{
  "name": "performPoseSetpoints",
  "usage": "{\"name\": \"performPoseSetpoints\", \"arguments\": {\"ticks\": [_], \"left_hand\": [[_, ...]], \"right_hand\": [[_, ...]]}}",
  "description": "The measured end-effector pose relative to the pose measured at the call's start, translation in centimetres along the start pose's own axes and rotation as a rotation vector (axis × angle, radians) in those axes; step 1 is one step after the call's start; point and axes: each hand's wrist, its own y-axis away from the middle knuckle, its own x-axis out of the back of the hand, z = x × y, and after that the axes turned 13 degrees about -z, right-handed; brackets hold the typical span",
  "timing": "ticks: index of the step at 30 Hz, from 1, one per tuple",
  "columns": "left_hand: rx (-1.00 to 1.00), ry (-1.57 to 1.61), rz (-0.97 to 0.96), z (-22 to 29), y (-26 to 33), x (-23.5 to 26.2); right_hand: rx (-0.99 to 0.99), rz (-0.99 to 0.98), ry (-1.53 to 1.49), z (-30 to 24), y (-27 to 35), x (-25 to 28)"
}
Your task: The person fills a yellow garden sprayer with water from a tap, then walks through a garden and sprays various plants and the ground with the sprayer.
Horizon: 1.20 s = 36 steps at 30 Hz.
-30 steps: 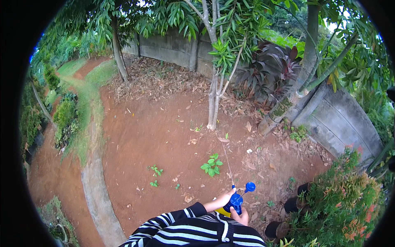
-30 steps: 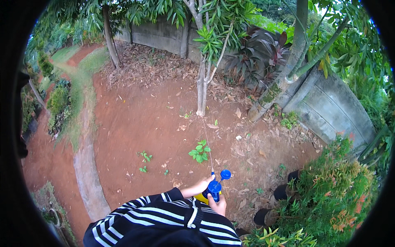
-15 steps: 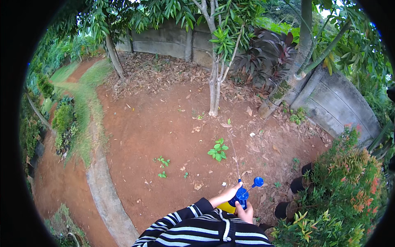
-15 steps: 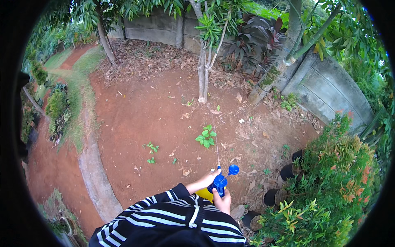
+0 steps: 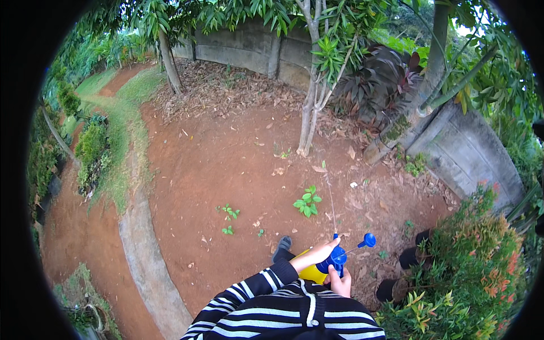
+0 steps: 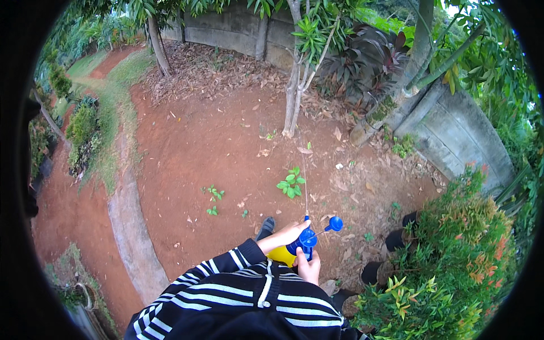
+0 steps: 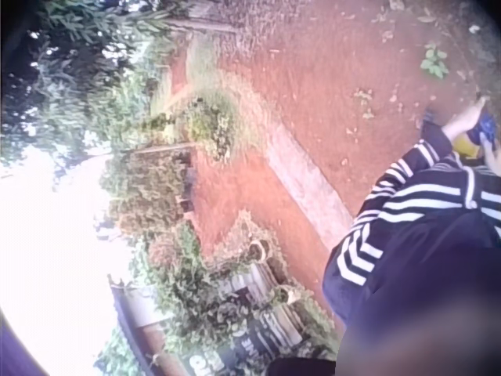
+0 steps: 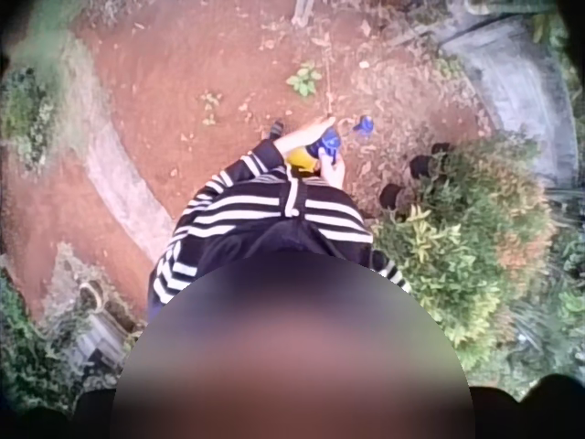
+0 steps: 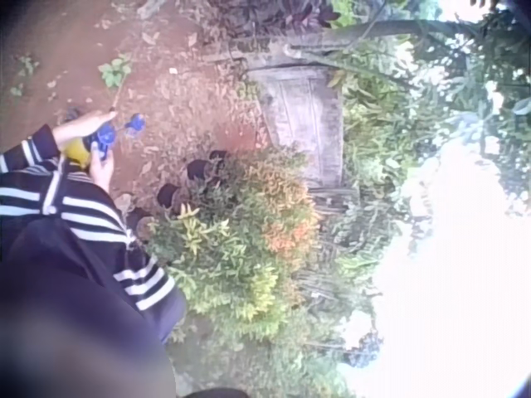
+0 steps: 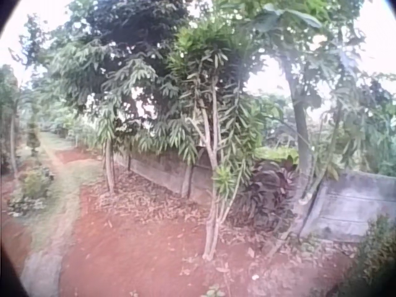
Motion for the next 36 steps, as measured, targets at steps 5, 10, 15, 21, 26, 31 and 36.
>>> {"name": "performPoseSetpoints", "arguments": {"ticks": [5, 10, 15, 21, 26, 31, 36], "left_hand": [[0.011, 0.050, -0.023, 1.1, -0.2, 2.6], [0.023, 0.084, -0.011, 1.6, -1.7, 6.5], [0.060, 0.168, -0.125, 2.1, -3.9, 12.8], [0.089, 0.100, -0.081, 4.6, -4.9, 20.0], [0.191, 0.100, -0.059, 5.6, -3.6, 24.6], [0.206, 0.100, -0.095, 6.1, -2.8, 27.9], [0.227, 0.115, -0.243, 7.3, 0.6, 31.8]], "right_hand": [[-0.009, -0.008, 0.002, -0.5, -2.3, -2.0], [-0.006, 0.024, 0.002, -0.6, -6.1, -4.7], [-0.015, 0.030, -0.033, -1.3, -11.0, -8.3], [-0.064, 0.061, -0.105, -2.1, -17.1, -13.8], [-0.140, 0.053, -0.172, -2.0, -20.1, -17.8], [-0.161, 0.097, -0.247, -2.5, -21.6, -21.3], [-0.115, 0.121, -0.254, -2.7, -21.2, -26.7]]}}
